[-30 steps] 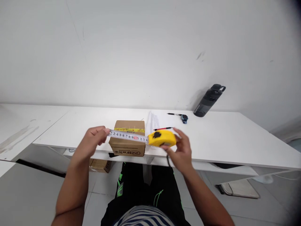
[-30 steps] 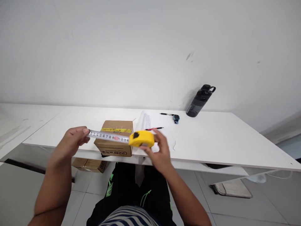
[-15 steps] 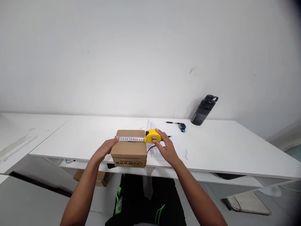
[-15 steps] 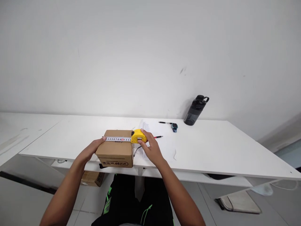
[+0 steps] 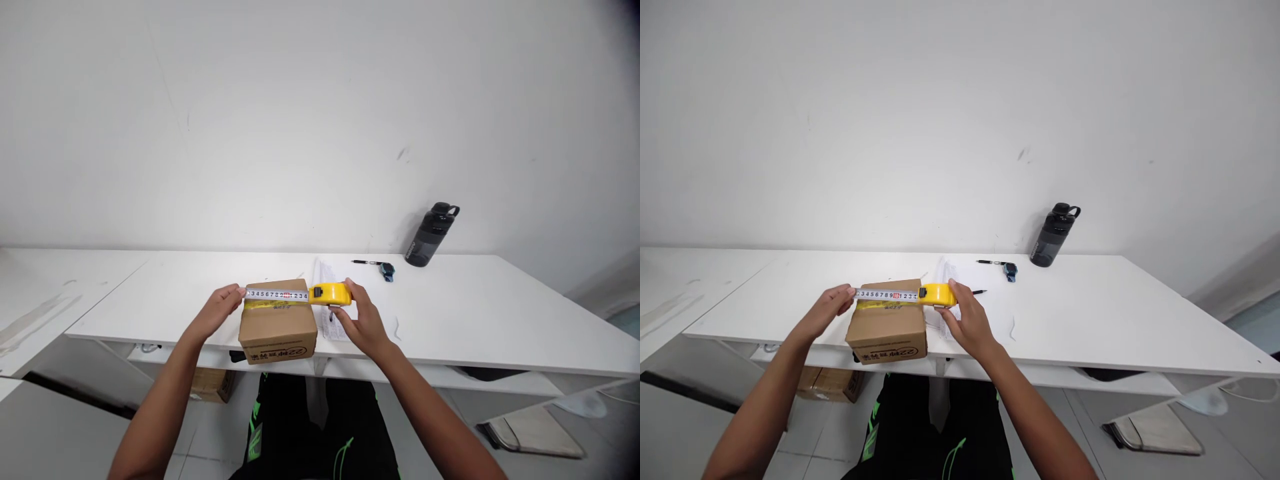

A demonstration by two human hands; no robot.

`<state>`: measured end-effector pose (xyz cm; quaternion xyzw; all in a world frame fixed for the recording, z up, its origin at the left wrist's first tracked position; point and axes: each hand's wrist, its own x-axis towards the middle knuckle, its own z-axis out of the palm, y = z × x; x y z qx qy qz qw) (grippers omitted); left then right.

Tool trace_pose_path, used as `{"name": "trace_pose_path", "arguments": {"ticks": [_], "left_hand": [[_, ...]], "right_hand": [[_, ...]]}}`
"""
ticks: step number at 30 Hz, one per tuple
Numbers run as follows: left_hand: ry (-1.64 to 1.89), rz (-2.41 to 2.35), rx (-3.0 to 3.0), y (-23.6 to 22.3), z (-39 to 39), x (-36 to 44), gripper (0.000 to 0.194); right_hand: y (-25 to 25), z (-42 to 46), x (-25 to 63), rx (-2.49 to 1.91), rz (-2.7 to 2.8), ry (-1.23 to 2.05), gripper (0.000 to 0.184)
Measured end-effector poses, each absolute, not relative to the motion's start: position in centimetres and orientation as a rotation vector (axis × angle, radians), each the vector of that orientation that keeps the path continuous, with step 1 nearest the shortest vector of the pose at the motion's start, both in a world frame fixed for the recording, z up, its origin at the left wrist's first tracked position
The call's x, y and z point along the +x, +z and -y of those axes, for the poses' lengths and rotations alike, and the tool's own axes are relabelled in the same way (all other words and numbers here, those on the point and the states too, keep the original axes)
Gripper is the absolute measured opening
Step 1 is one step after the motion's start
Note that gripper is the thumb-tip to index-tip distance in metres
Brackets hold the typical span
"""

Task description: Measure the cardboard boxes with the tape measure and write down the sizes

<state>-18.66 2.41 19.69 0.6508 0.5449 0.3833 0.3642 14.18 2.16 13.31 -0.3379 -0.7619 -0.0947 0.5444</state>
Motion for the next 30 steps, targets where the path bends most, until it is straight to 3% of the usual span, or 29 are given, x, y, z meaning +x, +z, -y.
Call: {"name": "trace_pose_path", "arguments": {"ticks": [3,8,14,25,30], "left_hand": [[1.017,-1.376,1.880,22.5,-3.6,-18.6,0.039],[0.705,-1.364,2.167,25.0,-6.5,-15.0,0.040],[0.328,-1.746,2.440,22.5,-7.1,-11.0,0.041],[0.346,-1.525,2.251,21.4,-8.2,-11.8,0.043],[0.406,-1.575,2.254,20.7,-9.2,-11.8,0.045]], "right_hand": [[14.7,1.7,13.1,-0.658,1.727,-0.451,0.068],[14.1,7.4,6.7,-0.523,1.644,-0.445,0.042],[13.1,6.5,2.4,-0.727,1.640,-0.325,0.034],[13.3,5.0,2.9,-0.699,1.726,-0.298,0.035],[15.8,4.4,2.9,-0.790,1.838,-0.264,0.032]]}}
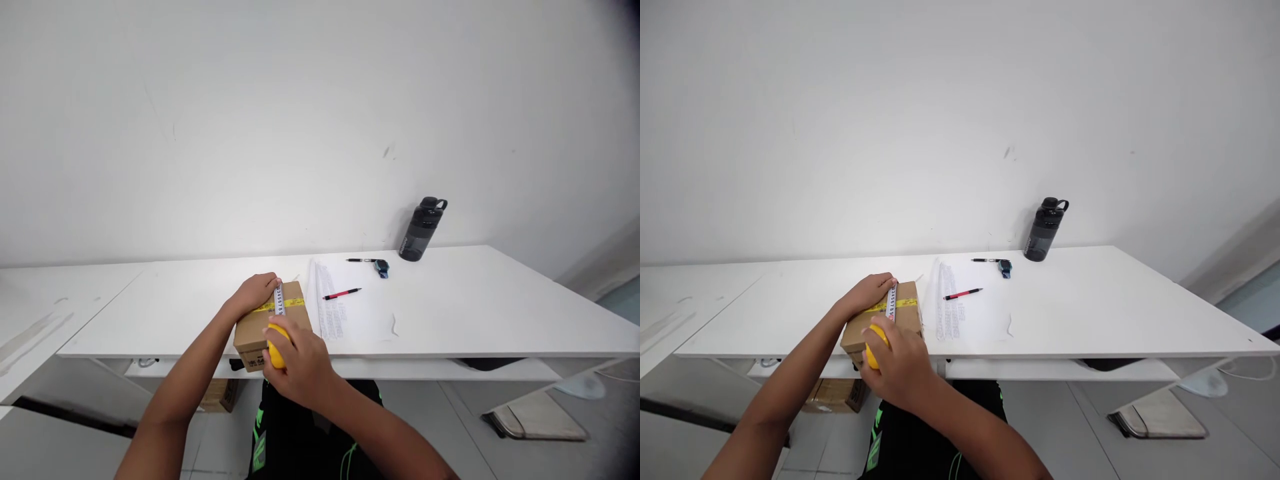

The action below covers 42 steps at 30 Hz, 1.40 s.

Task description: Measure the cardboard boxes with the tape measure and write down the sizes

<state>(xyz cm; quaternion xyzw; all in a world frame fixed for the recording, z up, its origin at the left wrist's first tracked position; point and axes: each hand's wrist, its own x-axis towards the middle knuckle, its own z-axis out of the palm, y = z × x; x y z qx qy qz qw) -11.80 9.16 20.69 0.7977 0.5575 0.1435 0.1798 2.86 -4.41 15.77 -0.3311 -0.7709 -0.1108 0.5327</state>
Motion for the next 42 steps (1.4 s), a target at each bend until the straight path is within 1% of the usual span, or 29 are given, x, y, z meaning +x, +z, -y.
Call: {"name": "trace_pose_path", "arguments": {"ticks": [4,12,23,27,30,32,35,38,42], "left_hand": [[0.462,-1.570,2.181,20.2,-9.5,-11.9,0.040],[0.483,-1.552,2.177,20.3,-8.8,-12.0,0.041],[0.485,-1.573,2.152,20.4,-8.5,-11.5,0.041],[0.576,-1.553,2.118,20.1,-8.6,-11.8,0.051],[0.683,-1.537,2.015,19.9,-8.7,-12.6,0.061],[0.732,-1.535,1.939,19.9,-8.7,-13.7,0.065],[0.869,-1.525,1.856,19.5,-8.4,-16.2,0.065],[1.112,-1.518,1.782,17.9,-7.7,-18.4,0.061],[1.383,-1.632,1.584,13.6,-7.1,-18.8,0.055]], "right_hand": [[16.7,4.1,2.6,-0.830,1.906,-0.218,0.031],[13.6,6.2,2.6,-0.795,1.736,-0.221,0.035],[13.2,5.7,2.6,-0.760,1.688,-0.197,0.040],[14.4,4.6,4.8,-0.751,1.724,-0.094,0.038],[15.4,2.9,7.4,-0.772,1.547,-0.047,0.038],[15.5,1.9,9.0,-0.810,1.404,0.051,0.033],[15.1,1.2,10.2,-0.823,1.228,0.423,0.024],[14.9,0.7,9.5,-0.772,1.101,0.669,0.028],[16.4,-0.8,6.9,-0.707,1.088,0.872,0.041]]}}
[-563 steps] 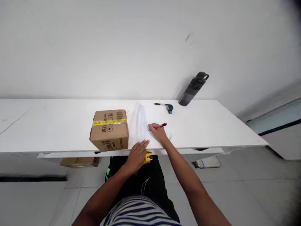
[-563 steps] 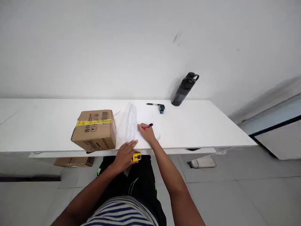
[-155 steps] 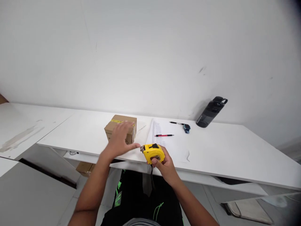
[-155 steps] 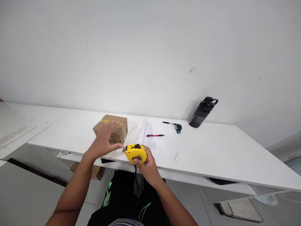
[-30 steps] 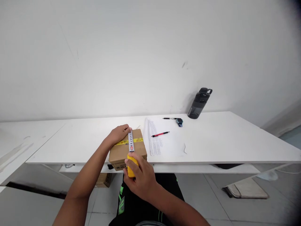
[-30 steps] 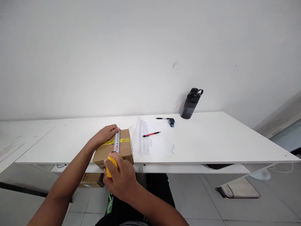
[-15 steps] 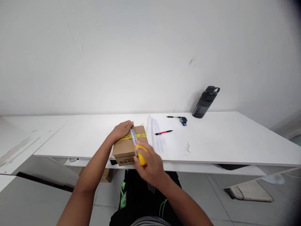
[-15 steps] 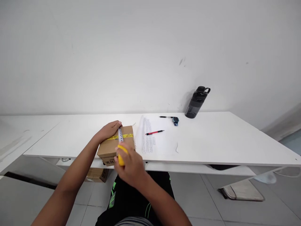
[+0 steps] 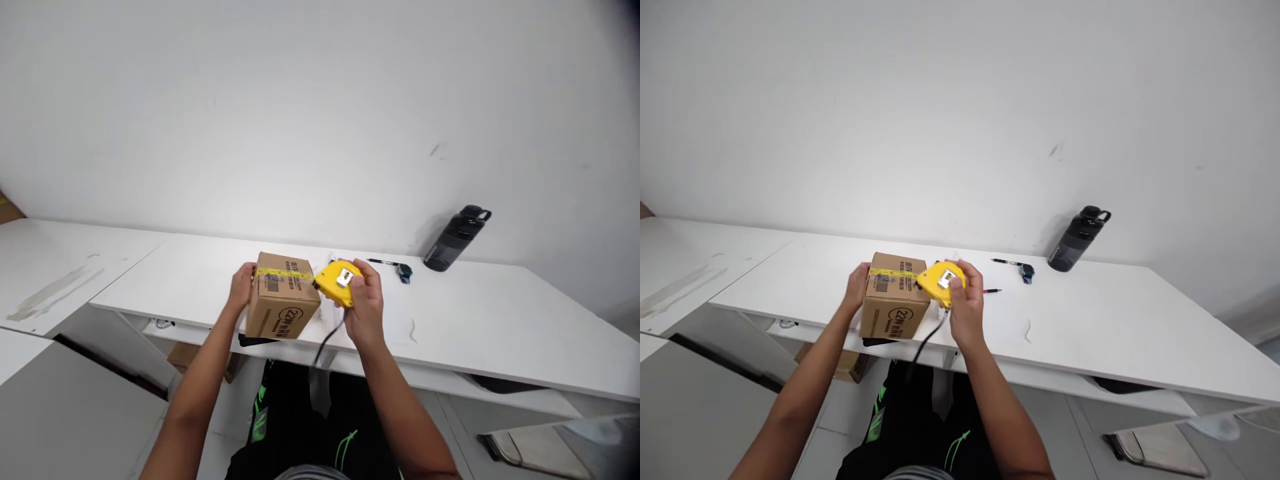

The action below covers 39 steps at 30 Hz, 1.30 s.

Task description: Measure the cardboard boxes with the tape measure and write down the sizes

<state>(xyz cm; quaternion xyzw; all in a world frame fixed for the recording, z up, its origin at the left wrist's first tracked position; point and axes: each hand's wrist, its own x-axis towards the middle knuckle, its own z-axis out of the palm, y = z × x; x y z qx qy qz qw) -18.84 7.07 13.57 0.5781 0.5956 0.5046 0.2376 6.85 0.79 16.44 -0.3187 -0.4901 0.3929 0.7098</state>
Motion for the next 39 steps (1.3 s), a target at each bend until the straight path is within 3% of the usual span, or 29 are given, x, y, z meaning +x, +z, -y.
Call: {"name": "trace_pose_path", "arguments": {"ticks": [4,6,8,11,16,20,29,39], "left_hand": [[1.564,-1.730,1.350,10.5,-6.4,-18.4,0.044],[1.700,-1.734,1.154,10.5,-5.4,-18.5,0.044],[1.785,-1.638,1.072,11.3,-3.8,-18.6,0.045],[1.696,-1.380,1.301,12.7,-1.2,-17.9,0.049],[1.507,-1.137,1.356,12.4,0.1,-15.4,0.083],[1.620,-1.037,1.222,11.1,-0.4,-14.4,0.090],[1.727,-1.226,1.212,11.1,0.5,-13.2,0.064],[1.761,-1.232,1.181,11.0,0.2,-13.1,0.062]], "right_hand": [[18.2,-2.7,4.2,-0.707,1.203,1.180,0.058],[18.6,-3.6,3.6,-0.736,1.295,1.180,0.066],[19.0,-4.7,3.3,-0.753,1.461,1.095,0.071],[20.1,-6.2,3.0,-0.730,1.847,0.945,0.064],[22.5,-7.5,1.1,-0.543,2.467,0.482,0.053],[23.0,-8.0,-0.4,-0.486,2.711,0.271,0.052],[23.7,-8.2,0.9,-0.575,2.782,0.409,0.052],[23.8,-8.6,8.8,-0.808,2.723,0.537,0.049]]}}
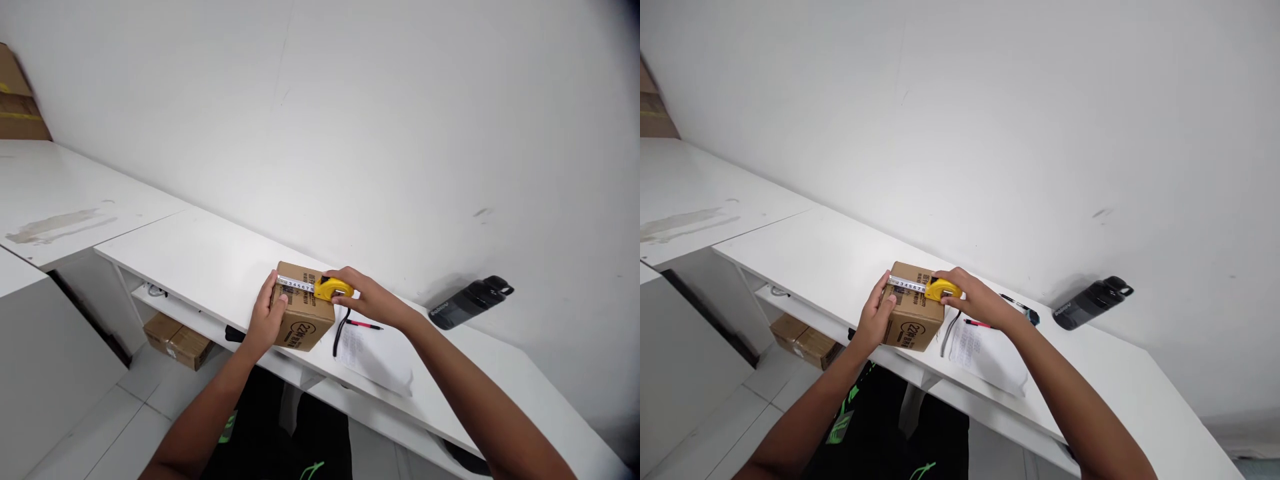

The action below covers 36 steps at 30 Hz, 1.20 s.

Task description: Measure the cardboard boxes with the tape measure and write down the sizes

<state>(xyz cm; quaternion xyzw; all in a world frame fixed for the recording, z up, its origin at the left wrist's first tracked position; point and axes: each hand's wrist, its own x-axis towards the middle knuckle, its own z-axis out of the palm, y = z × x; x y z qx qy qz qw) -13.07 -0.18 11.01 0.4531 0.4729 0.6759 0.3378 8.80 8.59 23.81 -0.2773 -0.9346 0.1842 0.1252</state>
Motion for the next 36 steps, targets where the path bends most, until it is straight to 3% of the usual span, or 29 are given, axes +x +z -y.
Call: {"name": "trace_pose_path", "arguments": {"ticks": [23,28,36], "left_hand": [[1.821,-1.357,1.256,11.2,-0.5,-13.3,0.046],[1.774,-1.288,1.201,11.1,-0.5,-13.5,0.054],[1.788,-1.085,1.147,11.2,-0.5,-13.3,0.088]], "right_hand": [[20.2,-10.4,15.7,-0.925,2.409,0.521,0.047],[22.1,-8.6,13.3,-0.718,2.431,0.479,0.044],[24.7,-7.2,3.8,-0.436,2.620,0.492,0.053]]}}
